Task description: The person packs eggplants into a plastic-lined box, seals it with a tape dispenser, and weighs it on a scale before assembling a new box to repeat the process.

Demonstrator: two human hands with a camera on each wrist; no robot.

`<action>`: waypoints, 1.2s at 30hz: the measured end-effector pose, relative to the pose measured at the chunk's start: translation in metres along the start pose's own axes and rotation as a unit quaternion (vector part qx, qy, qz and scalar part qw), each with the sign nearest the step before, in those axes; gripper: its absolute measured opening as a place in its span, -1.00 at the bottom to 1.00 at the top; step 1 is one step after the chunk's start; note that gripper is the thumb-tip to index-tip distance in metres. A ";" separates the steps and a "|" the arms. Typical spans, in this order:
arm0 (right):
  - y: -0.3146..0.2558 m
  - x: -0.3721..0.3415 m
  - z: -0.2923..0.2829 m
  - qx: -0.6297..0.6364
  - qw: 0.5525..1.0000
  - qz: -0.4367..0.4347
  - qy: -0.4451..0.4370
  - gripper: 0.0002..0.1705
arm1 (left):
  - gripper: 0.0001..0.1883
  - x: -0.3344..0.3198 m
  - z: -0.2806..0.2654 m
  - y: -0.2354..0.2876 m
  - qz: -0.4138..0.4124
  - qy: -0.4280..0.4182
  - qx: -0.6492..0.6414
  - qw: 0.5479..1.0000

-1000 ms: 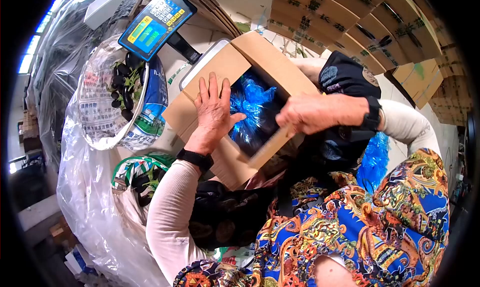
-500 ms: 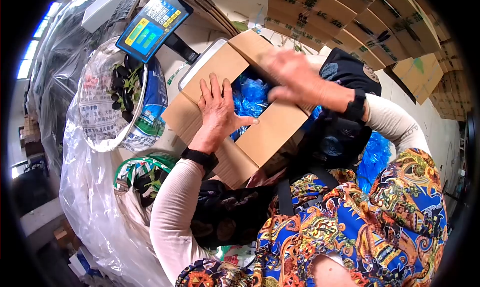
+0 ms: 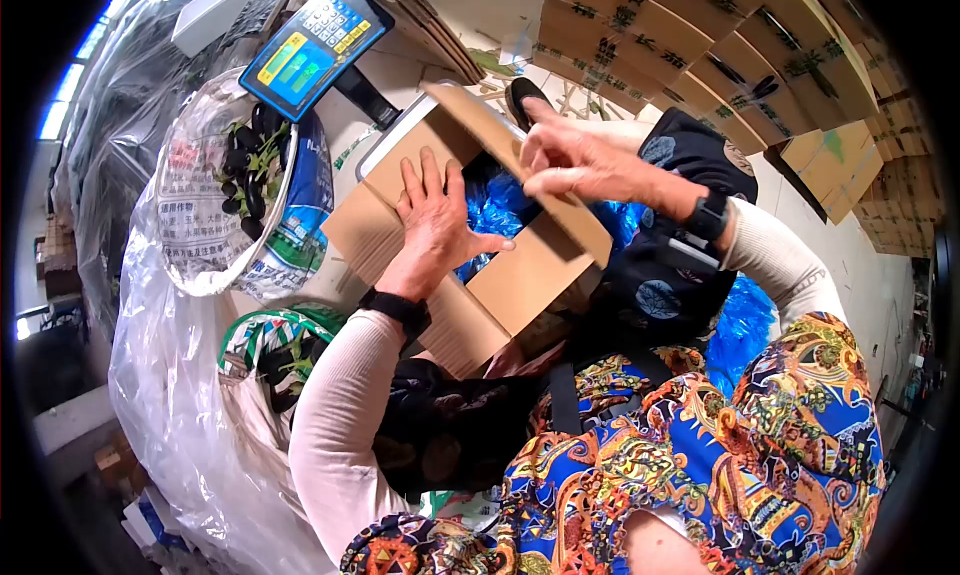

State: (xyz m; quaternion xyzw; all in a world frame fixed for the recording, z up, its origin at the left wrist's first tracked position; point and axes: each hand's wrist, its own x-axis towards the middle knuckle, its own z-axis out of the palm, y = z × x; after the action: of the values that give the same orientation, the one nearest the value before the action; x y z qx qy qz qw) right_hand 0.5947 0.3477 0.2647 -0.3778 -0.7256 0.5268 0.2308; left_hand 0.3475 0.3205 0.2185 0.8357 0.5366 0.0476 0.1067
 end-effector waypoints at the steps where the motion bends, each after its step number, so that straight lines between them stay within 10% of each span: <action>1: 0.004 0.005 0.008 -0.077 0.996 -0.029 -0.024 -0.67 | 0.35 0.001 0.002 0.000 0.004 0.007 0.007 1.000; 7: 0.030 0.015 0.038 -0.369 0.911 -0.153 0.105 -0.02 | 0.06 -0.005 -0.017 -0.012 -0.031 0.025 -0.012 0.999; 11: 0.064 0.012 0.048 -0.212 0.966 0.030 0.143 0.42 | -0.22 -0.036 -0.003 -0.089 -0.186 0.291 0.027 0.938; 12: 0.065 0.012 0.047 -0.191 0.971 0.001 0.147 0.49 | -0.24 -0.048 -0.007 -0.084 -0.264 0.198 -0.253 0.909; 14: 0.051 0.013 0.042 -0.131 0.980 0.096 0.117 0.46 | -0.29 -0.077 -0.020 -0.072 -0.348 -0.033 -0.715 0.605; 17: 0.038 0.011 0.037 -0.071 0.979 0.129 0.142 0.30 | -0.46 -0.074 -0.007 -0.066 -0.297 0.091 -0.709 0.633; 21: 0.034 0.015 0.039 0.039 0.976 0.144 0.160 0.16 | -0.65 -0.027 -0.063 -0.061 -0.245 0.087 -0.530 0.807; 24: 0.041 0.018 0.040 0.049 0.976 0.115 0.180 0.15 | -0.59 -0.008 -0.073 -0.050 -0.232 0.095 -0.558 0.791; 29: 0.041 0.023 0.044 -0.020 0.975 0.123 0.186 0.23 | -0.33 0.006 -0.059 -0.016 -0.086 0.104 -0.308 0.942; 36: 0.033 0.023 0.043 -0.008 0.978 0.124 0.168 0.14 | 0.09 -0.023 -0.030 -0.032 -0.024 0.032 -0.265 0.963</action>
State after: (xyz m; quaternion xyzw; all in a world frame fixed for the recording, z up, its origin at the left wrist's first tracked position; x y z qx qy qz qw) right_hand 0.5591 0.3458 0.2178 -0.5496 -0.6281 0.4745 0.2798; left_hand 0.3041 0.3163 0.2407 0.7623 0.5279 0.2124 0.3084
